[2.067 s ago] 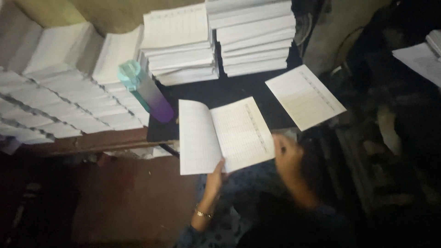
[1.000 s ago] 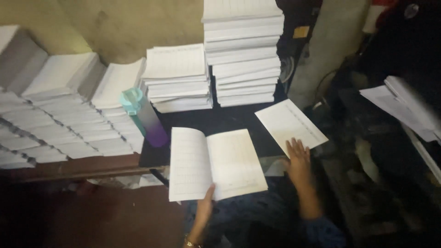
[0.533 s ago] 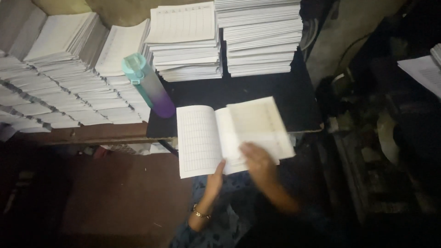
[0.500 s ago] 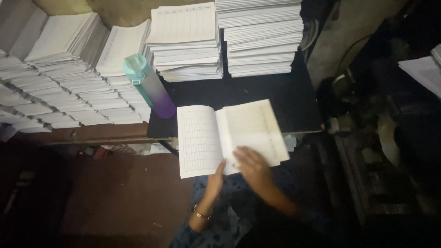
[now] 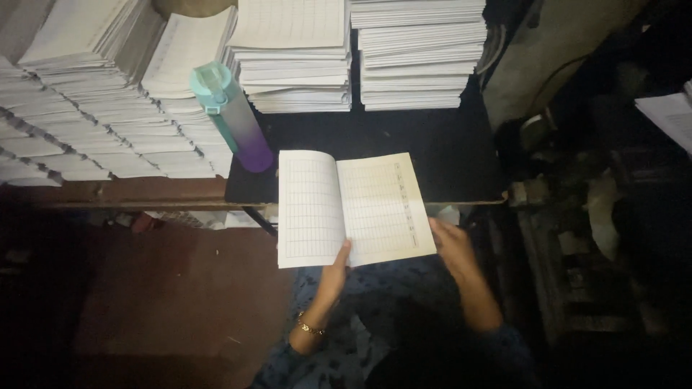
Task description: The person flips through the pages of a booklet, closes it, and places it on a stack. They then pick up another booklet and repeat the process of flipping through the pages and stacking it.
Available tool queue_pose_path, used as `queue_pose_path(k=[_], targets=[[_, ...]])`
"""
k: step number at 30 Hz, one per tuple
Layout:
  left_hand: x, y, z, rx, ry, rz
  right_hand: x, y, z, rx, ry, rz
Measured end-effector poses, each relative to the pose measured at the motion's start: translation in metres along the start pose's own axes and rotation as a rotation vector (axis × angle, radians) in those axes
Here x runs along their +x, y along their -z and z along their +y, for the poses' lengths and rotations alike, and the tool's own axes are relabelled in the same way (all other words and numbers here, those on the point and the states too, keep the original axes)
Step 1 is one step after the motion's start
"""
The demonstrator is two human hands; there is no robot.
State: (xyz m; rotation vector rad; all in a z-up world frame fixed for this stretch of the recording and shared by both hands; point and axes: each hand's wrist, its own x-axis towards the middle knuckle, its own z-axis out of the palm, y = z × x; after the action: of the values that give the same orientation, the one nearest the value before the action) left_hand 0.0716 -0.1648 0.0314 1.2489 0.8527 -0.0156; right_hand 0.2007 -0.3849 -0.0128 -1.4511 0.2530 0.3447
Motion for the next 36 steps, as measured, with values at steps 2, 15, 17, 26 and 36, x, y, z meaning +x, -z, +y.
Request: queue_pose_path(k=[2,15,17,26,36], targets=[[-0.012,-0.001,0.009,-0.002,-0.001,-0.025,0.023,0.003,0.016,0.09,-0.021,-0.059],[0.052,0.013,-0.075,-0.185,-0.048,-0.054,-0.03,-0.058,-0.052,0.096,0.229,-0.414],[0.038,0.018,-0.047,-0.198,-0.086,-0.029,-0.036,-0.047,-0.059,0.053,0.26,-0.397],[0.071,0.024,-0.08,0.087,-0.675,-0.159,-0.006,-0.004,-0.042,-0.12,0.13,-0.351],[0.113,0.02,-0.019,0.189,-0.603,-0.126,0.031,-0.025,-0.017,-0.418,0.342,-0.244]])
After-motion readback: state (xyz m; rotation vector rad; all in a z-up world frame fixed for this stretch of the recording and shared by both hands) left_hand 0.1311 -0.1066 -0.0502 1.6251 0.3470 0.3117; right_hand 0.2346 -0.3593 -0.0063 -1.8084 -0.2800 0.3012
